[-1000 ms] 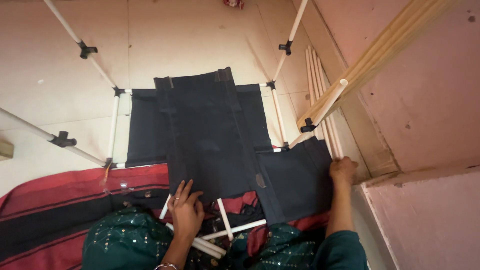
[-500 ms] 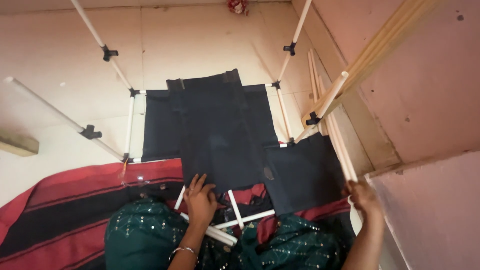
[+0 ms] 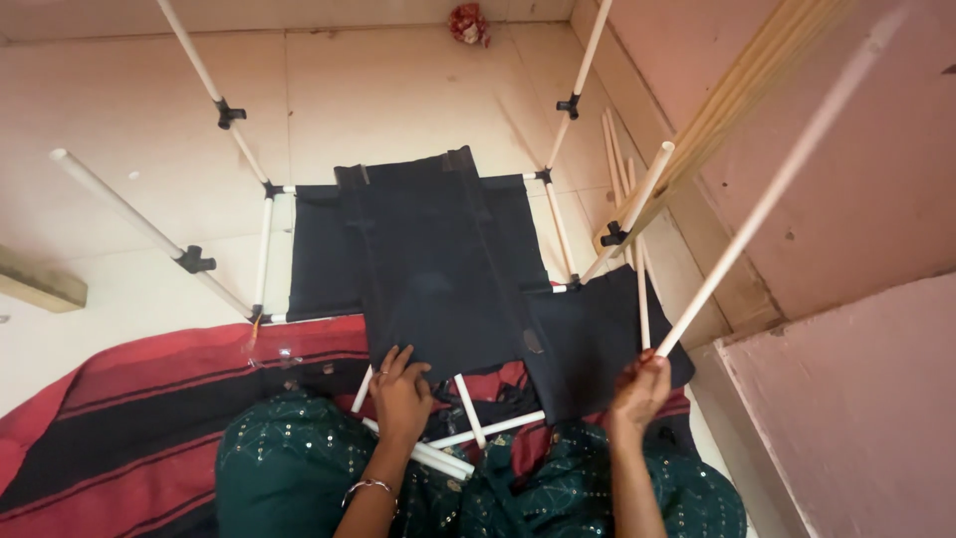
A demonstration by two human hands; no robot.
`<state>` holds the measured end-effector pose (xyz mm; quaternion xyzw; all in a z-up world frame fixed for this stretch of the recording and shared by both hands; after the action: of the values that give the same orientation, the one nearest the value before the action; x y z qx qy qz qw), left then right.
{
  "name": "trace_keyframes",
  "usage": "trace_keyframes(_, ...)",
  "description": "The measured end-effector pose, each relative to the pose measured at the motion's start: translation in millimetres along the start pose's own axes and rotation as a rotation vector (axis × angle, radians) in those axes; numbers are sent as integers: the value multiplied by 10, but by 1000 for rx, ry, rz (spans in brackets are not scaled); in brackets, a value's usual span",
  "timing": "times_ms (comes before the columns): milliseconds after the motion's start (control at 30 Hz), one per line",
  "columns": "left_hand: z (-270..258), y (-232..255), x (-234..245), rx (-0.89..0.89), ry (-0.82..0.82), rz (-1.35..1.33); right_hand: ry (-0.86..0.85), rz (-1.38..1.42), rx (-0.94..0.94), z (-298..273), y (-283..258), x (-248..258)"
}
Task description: The person assembles a small folding table by connecting white plastic poles with black corner joints and attaching black fabric panels to the frame. They insert poles into joints, secure the fabric, and adjust the structure while seated on the floor.
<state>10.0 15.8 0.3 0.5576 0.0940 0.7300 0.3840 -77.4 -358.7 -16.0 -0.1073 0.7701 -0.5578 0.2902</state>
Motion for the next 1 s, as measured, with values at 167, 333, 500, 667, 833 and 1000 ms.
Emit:
trace_keyframes(167,45,49,35,51,-45,-16,-185,132,58,-437,-329,-600)
trace_keyframes(333,62,243,264,-37,165,-72,-257,72,172,-730,-426,-757)
trace_keyframes(500,79,488,502,-193,287,-257,-327,-229,283,-1020,-150,-864)
trace_keyframes(667,86,650,594,-320,236,-428,-492,-644,300,-1446,200,-1054)
trace_keyframes(833,73,714,447,-216,151,-815,-749,-690,260,-1760,323,-1206)
trace_keyframes(1000,77,734,248,83,94,-956,-932,-834,248,-1783,295,-1274)
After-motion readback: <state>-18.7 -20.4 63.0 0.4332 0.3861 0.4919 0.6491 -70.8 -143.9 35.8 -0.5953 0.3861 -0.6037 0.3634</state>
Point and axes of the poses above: each hand's wrist, its own z-axis towards the middle knuckle, its own x-axis out of the back of the hand, y = z × x, the point moved 2 cm from there along z, towards the middle knuckle, and after that the axes turned 15 degrees about -x, right-handed, at the moved point
